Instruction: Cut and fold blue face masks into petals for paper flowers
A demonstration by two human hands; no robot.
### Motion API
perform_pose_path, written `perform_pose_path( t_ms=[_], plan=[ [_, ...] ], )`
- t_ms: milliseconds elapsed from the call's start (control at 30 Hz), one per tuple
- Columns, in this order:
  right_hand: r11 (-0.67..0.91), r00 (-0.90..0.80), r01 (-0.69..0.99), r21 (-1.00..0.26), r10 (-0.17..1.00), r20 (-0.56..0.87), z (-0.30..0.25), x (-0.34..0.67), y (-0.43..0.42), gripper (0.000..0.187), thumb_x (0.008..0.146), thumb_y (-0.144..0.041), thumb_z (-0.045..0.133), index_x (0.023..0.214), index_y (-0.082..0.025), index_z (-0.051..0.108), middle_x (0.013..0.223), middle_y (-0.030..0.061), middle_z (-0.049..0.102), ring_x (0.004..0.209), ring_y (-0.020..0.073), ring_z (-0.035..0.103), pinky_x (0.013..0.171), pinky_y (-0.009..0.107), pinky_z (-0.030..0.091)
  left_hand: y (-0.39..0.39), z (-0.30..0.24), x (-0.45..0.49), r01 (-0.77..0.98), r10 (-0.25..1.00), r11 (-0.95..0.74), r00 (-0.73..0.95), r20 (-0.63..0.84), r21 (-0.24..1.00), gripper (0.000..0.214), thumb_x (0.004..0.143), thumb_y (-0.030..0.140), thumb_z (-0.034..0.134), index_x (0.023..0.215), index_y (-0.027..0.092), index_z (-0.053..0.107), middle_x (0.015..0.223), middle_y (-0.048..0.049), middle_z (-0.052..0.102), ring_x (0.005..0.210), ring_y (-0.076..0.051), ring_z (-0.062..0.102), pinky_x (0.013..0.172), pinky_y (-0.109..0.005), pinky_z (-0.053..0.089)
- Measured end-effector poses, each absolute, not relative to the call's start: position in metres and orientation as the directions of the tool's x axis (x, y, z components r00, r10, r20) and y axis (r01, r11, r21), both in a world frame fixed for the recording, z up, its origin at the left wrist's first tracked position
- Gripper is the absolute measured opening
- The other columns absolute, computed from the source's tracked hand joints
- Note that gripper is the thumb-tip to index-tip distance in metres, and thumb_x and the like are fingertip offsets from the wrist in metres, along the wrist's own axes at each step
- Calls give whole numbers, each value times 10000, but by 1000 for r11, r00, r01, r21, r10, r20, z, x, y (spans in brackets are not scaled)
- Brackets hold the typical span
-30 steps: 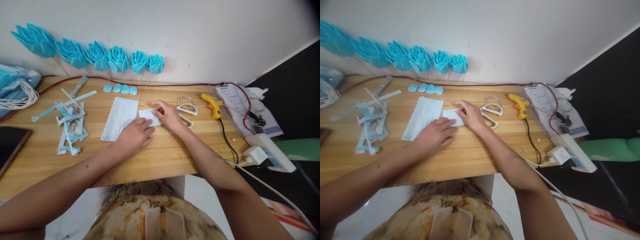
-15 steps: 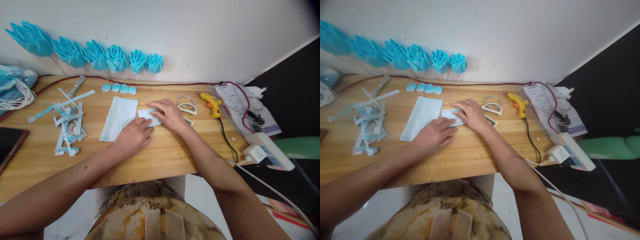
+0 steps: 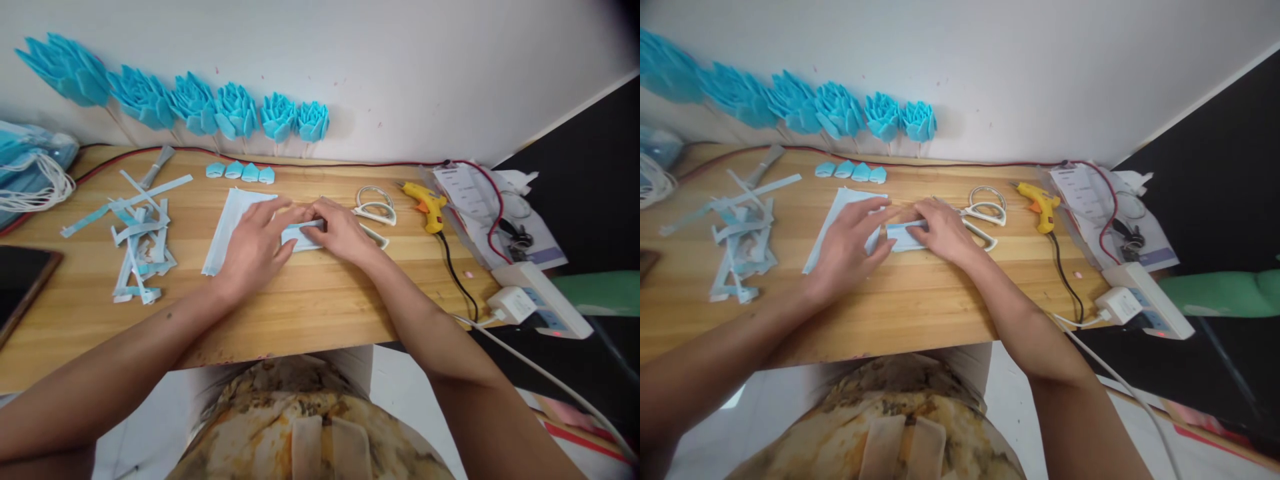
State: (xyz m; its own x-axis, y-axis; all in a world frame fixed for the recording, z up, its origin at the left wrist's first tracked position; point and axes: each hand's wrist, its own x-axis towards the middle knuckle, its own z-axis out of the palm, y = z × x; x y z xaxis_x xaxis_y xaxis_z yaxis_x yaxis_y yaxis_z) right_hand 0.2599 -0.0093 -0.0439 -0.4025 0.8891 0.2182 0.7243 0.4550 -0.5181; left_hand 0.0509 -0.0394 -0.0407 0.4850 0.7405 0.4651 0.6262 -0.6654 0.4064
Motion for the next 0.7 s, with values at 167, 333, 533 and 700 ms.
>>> perform_pose_path(
  t_ms=[167, 333, 533, 700],
  plan=[
    [558, -459, 658, -506, 830, 317, -34, 251, -24, 125, 884, -189, 556, 973, -235, 632, 940, 32, 707, 909, 223, 626, 906, 395, 446, -36, -42, 50, 646, 799, -599, 444, 405, 473, 581, 876, 183, 593, 1446, 208, 484, 1284, -113, 660, 1200, -303, 589, 1065, -510, 428],
    [531, -367, 616, -581, 847, 385, -27, 245, -37, 312, 906, -302, 620, 1216, -273, 602, 1135, 42, 693, 1053, 235, 641, 957, 401, 484, -38, -48, 55, 433, 897, -432, 296, 328, 791, 554, 875, 216, 597, 1423, 215, 516, 1104, -58, 724, 1016, -221, 666, 1006, -415, 495],
    [375, -255, 544, -751, 926, 278, -27, 245, -36, 733, 785, -313, 751, 1448, -271, 443, 1347, 78, 625, 1210, 277, 614, 1015, 437, 504, -33, -51, 60, -34, 971, -180, 151, 183, 983, 175, 820, 270, 671, 968, 179, 647, 933, -43, 726, 912, -183, 684, 903, -363, 563],
    [295, -263, 570, -767, 950, 169, -37, 250, -25, 549, 766, -232, 723, 1295, -246, 581, 1288, 67, 679, 1127, 264, 653, 995, 454, 508, -32, -54, 62, -82, 970, -79, 223, 96, 993, 267, 777, 234, 696, 1014, 165, 594, 1037, -66, 725, 1014, -199, 693, 980, -383, 541]
  ],
)
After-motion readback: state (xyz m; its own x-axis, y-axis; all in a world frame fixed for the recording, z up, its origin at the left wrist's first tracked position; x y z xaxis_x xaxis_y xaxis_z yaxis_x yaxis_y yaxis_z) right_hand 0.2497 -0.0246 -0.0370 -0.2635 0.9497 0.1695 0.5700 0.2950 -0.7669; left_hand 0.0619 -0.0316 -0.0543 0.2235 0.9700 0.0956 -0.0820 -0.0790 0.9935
